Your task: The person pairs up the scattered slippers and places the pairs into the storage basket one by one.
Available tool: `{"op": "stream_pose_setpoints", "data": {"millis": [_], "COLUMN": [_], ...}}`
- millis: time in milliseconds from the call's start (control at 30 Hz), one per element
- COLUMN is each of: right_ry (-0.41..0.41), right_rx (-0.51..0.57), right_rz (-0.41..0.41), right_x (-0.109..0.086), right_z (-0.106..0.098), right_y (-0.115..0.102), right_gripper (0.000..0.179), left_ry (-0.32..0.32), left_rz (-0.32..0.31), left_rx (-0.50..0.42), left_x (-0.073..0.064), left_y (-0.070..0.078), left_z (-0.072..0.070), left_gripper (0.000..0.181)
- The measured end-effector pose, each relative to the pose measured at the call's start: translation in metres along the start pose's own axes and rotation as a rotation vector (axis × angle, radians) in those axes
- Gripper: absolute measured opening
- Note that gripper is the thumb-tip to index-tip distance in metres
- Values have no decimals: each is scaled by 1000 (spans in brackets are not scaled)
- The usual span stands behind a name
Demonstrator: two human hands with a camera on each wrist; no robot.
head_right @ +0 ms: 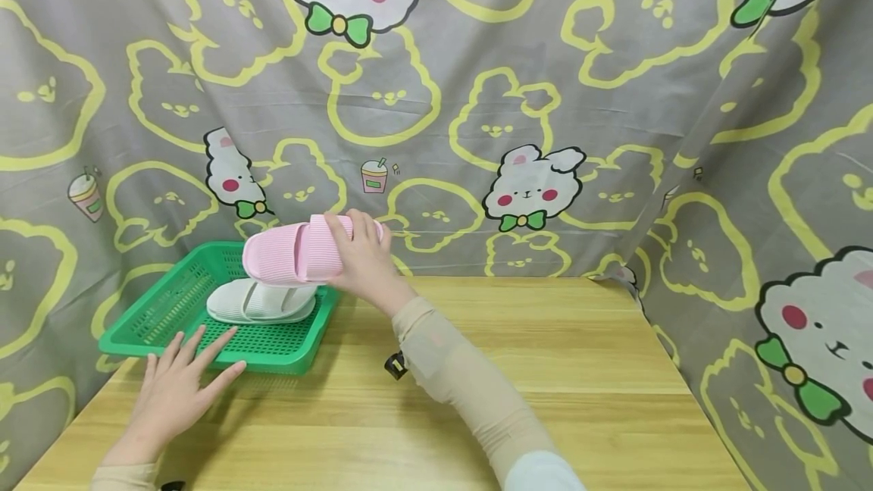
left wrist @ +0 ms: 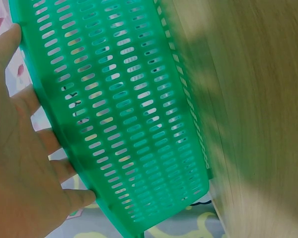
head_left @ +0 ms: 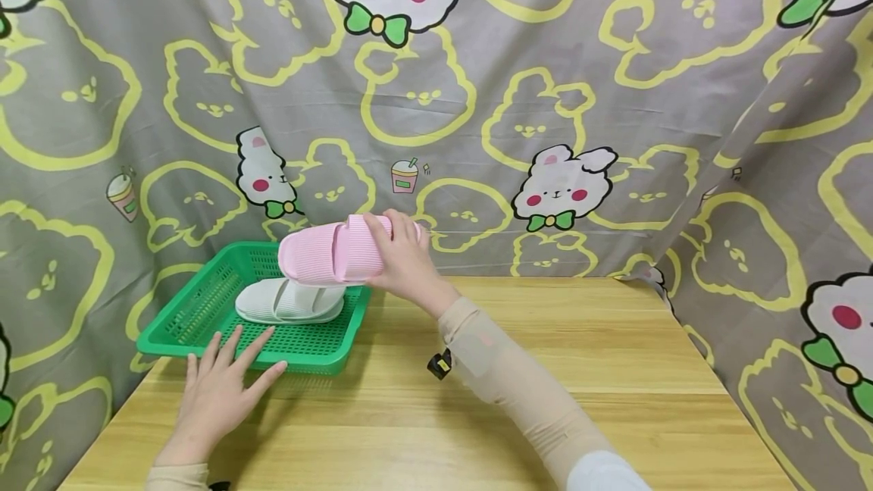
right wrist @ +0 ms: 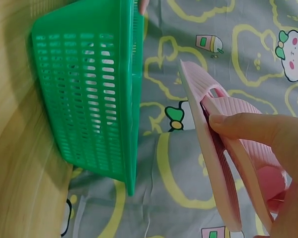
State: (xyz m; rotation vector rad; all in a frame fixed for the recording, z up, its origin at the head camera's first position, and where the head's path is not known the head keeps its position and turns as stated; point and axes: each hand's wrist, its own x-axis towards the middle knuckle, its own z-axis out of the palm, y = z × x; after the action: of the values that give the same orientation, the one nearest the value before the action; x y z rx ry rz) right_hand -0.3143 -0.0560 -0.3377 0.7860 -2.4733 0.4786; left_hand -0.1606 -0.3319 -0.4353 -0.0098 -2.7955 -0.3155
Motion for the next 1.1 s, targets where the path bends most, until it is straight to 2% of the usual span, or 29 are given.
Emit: {"op": "stream_pose_setpoints", "data": {"millis": [1100], "right_ry": [-102], "right_rx": [-89], "right_rz": [-20], "right_x": [20], "right_z": [27], "right_y": [-50], "right_gripper": [110], "left_ry": [-2], "left_rz": [1], "left_rx": [1], "left_x": [0], "left_y": [-1], "left_z": [-1], "left_gripper": [65]}}
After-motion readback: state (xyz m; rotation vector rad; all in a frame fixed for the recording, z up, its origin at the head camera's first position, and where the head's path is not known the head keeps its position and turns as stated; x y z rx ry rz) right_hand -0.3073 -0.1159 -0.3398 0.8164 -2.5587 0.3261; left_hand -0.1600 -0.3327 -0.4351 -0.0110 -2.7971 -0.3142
